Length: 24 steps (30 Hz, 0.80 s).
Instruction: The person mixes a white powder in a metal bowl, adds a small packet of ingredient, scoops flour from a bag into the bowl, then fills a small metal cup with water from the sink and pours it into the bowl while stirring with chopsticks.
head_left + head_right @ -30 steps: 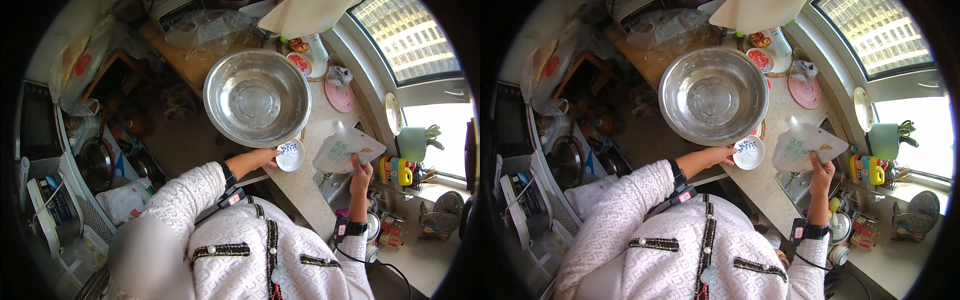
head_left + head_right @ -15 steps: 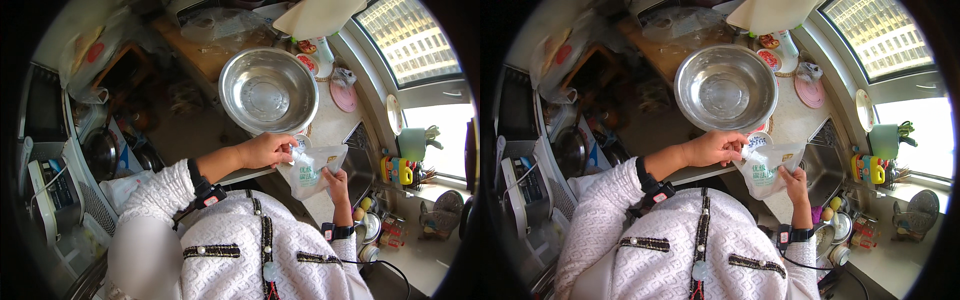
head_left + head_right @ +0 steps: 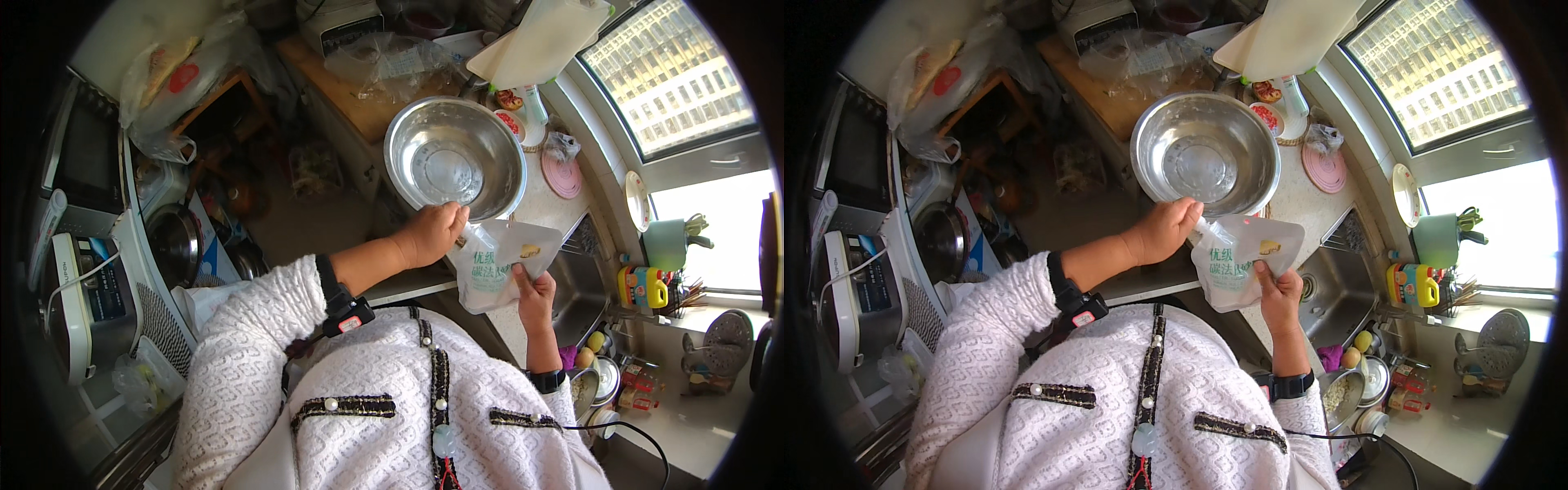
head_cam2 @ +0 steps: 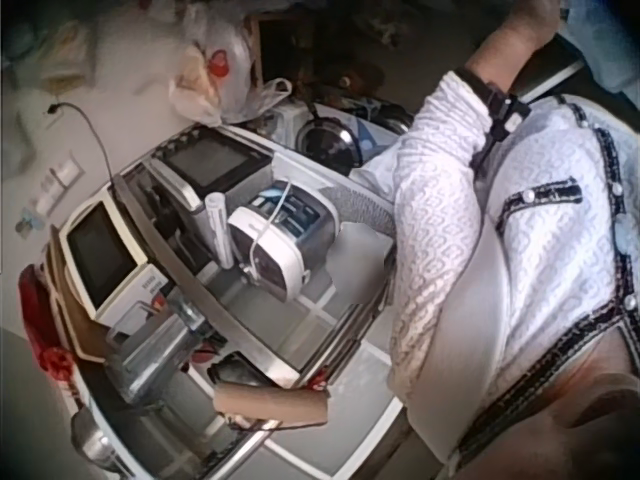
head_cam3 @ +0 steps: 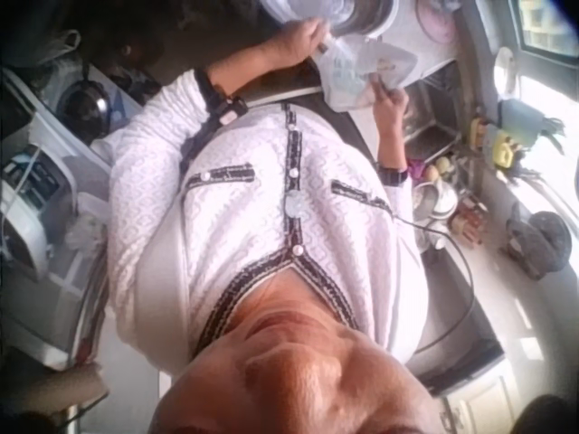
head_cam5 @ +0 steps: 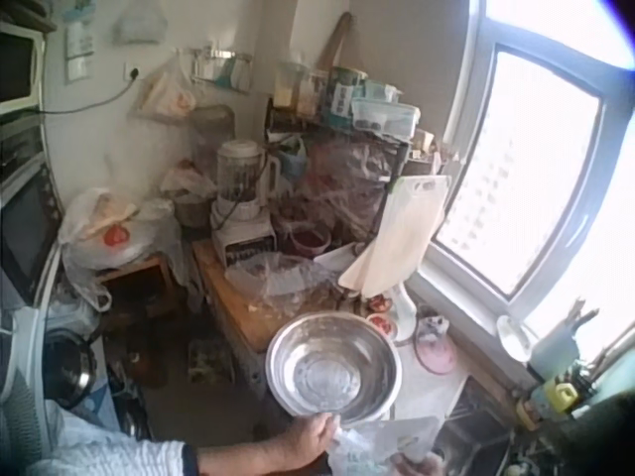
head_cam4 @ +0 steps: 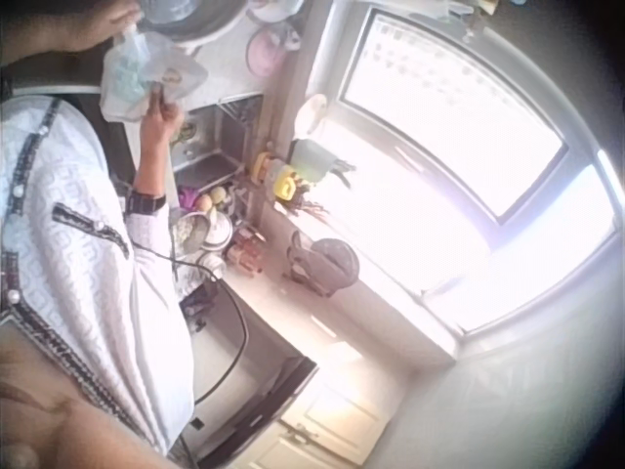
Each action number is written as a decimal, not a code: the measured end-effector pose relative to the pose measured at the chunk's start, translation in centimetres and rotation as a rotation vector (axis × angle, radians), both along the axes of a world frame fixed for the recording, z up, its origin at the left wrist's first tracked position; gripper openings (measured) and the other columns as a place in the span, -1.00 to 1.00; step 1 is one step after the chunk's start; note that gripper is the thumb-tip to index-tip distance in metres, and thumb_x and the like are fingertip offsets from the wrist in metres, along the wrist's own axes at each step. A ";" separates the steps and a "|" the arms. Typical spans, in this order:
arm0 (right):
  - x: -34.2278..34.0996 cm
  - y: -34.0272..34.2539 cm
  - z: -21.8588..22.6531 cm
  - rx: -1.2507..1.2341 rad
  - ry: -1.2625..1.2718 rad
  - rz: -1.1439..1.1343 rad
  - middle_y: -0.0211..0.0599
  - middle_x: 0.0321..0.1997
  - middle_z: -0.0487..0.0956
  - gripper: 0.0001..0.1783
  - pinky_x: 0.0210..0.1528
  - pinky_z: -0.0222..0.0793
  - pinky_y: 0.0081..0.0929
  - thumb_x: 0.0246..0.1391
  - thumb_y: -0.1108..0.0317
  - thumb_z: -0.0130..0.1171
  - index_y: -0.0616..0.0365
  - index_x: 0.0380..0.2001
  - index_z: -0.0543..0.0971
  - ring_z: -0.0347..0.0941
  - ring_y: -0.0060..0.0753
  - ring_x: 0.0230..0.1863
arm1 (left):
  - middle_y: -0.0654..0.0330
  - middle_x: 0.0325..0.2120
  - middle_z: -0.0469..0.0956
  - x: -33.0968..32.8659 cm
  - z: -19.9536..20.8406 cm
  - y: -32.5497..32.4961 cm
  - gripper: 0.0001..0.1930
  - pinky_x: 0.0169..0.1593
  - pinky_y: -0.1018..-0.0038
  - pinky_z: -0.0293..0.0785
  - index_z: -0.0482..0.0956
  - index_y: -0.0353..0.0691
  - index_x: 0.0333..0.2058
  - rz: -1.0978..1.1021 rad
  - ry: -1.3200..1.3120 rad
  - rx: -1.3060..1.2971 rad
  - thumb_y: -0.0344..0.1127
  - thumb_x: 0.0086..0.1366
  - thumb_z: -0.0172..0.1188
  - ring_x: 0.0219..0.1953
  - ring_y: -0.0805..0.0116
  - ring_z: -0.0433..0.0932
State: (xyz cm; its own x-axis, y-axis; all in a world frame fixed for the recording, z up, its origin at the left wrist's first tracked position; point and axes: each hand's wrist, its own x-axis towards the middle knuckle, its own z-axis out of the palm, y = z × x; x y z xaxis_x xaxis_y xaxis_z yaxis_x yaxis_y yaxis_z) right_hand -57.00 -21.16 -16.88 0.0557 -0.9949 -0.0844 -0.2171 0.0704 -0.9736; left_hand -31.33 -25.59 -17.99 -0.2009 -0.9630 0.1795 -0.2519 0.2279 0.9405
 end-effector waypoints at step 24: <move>0.8 0.3 2.3 -0.213 0.401 0.133 -0.35 -0.53 0.53 -0.81 -0.38 0.30 -0.58 0.13 0.32 0.21 0.26 -0.35 0.59 0.38 -0.59 -0.47 | 0.32 -0.55 0.37 4.8 2.6 0.9 -0.69 -0.64 0.65 0.27 0.42 -0.22 -0.24 -0.424 0.239 0.724 -0.06 0.41 -0.07 -0.63 0.63 0.30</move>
State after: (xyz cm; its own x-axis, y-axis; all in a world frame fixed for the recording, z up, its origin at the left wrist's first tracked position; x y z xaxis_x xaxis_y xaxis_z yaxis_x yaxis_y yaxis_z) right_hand -56.18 -20.82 -14.59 0.1888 -0.9787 0.0800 -0.5724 -0.1759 -0.8009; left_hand -26.57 -24.65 -15.36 -0.6035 -0.7092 -0.3645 -0.0585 -0.4165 0.9073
